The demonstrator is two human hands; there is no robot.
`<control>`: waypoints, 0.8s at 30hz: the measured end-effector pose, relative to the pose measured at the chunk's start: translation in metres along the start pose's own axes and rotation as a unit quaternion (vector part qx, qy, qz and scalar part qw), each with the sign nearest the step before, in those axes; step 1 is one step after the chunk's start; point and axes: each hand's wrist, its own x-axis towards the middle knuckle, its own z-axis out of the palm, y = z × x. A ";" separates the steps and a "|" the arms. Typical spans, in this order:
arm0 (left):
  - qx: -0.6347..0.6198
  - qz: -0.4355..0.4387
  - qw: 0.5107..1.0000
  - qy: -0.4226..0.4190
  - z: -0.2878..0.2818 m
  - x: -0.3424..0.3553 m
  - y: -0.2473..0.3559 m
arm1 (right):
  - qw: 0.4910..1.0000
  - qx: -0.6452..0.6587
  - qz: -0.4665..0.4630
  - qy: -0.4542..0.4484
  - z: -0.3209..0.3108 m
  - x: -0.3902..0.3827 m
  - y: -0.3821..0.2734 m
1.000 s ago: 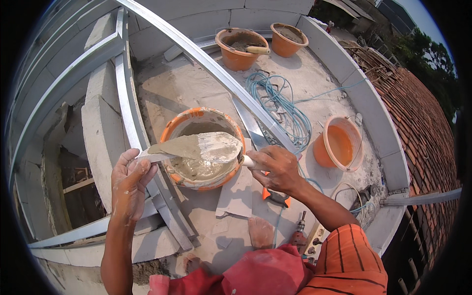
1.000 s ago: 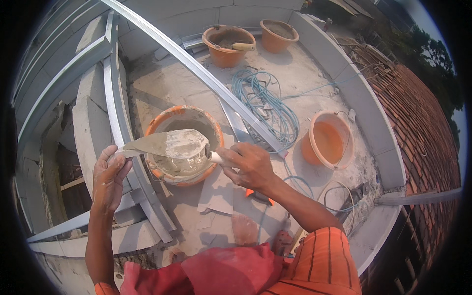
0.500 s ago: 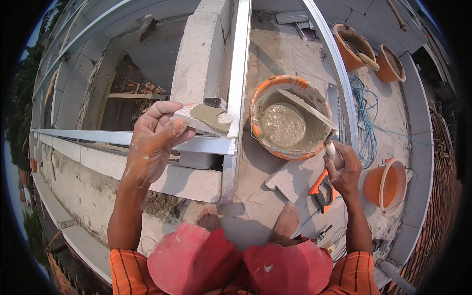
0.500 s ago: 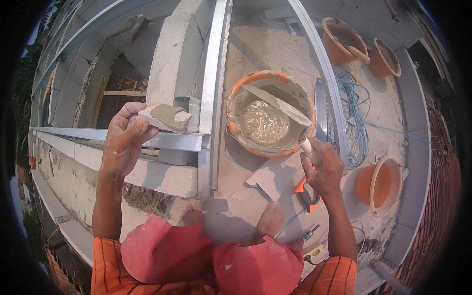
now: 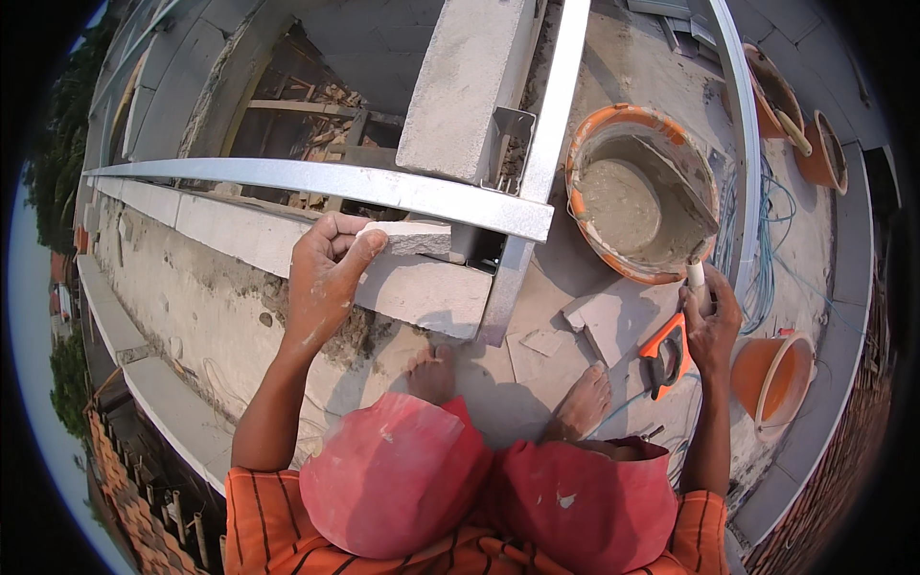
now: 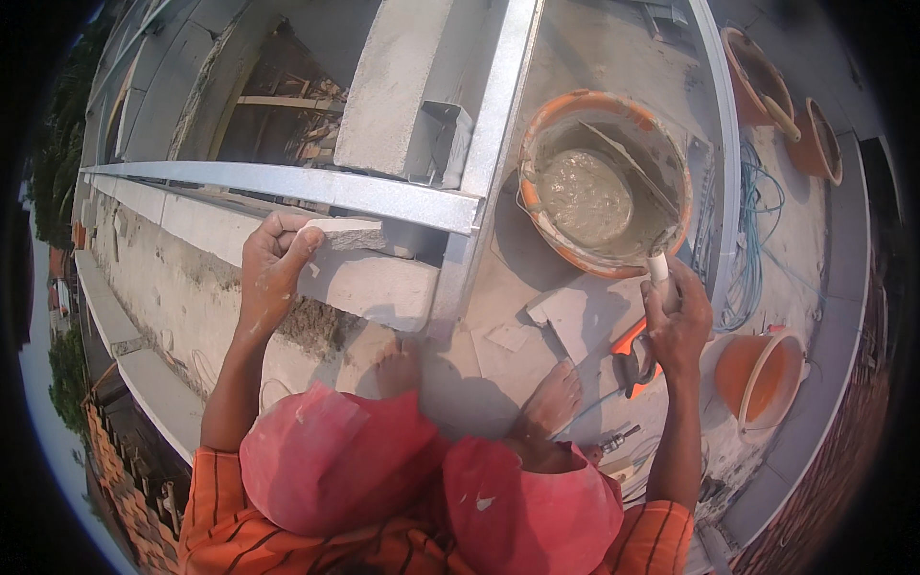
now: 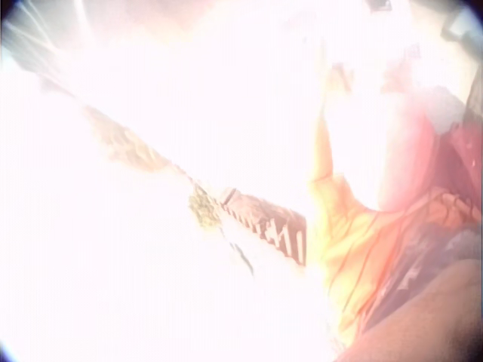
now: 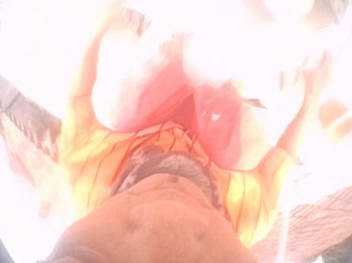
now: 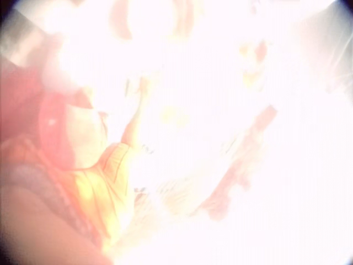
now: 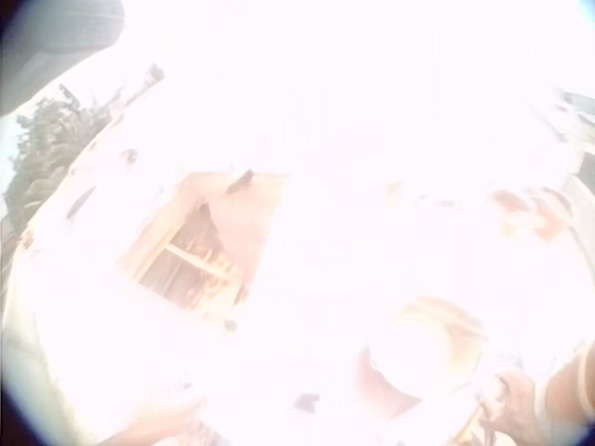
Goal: The person cuts a brick with a saw, applies mortar to the brick using a trowel, and fits the brick and smaller pieces into a metal frame on a roof.
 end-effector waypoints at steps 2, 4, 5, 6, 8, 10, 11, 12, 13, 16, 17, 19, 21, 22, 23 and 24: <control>0.032 -0.008 0.999 0.003 0.008 0.009 -0.003 | 1.000 0.002 0.004 -0.007 0.001 0.000 0.002; 0.056 -0.014 0.998 0.015 0.015 0.014 -0.008 | 1.000 0.005 0.019 -0.013 0.001 0.000 0.002; 0.079 -0.019 0.997 0.013 0.017 0.017 -0.009 | 0.999 0.007 0.031 -0.015 0.000 -0.001 0.000; 0.101 -0.024 0.995 0.011 0.018 0.019 -0.011 | 0.999 0.009 0.044 -0.017 0.000 -0.001 0.000; 0.159 0.013 0.987 0.031 0.021 0.023 -0.017 | 0.999 -0.005 0.034 -0.023 -0.001 -0.003 0.005; 0.214 0.054 0.975 0.035 0.024 0.025 -0.015 | 0.999 -0.012 0.034 -0.034 -0.001 -0.002 0.007; 0.267 0.076 0.960 0.043 0.024 0.026 -0.017 | 0.998 -0.013 0.040 -0.043 -0.003 -0.001 0.007; 0.318 0.098 0.942 0.051 0.024 0.028 -0.019 | 0.998 -0.013 0.045 -0.051 -0.004 0.000 0.006; 0.369 0.120 0.920 0.057 0.025 0.029 -0.021 | 0.997 -0.013 0.049 -0.057 -0.004 0.001 0.006; 0.347 0.058 0.936 0.027 0.025 0.030 -0.014 | 0.996 -0.012 0.059 -0.070 -0.003 0.002 0.005; 0.341 0.061 0.938 0.029 0.025 0.030 -0.016 | 0.996 -0.010 0.062 -0.071 -0.003 0.002 0.004; 0.329 0.068 0.941 0.033 0.025 0.031 -0.019 | 0.995 -0.011 0.066 -0.071 -0.002 0.001 0.004; 0.339 0.063 0.938 0.026 0.025 0.034 -0.017 | 0.995 -0.019 0.068 -0.069 0.000 0.000 0.006; 0.344 0.061 0.937 0.024 0.025 0.034 -0.016 | 0.995 -0.017 0.067 -0.070 0.001 0.000 0.006; 0.332 0.058 0.941 0.025 0.026 0.034 -0.015 | 0.995 -0.016 0.065 -0.071 0.002 0.000 0.006; 0.321 0.056 0.945 0.025 0.027 0.034 -0.015 | 0.995 -0.014 0.064 -0.072 0.003 0.000 0.006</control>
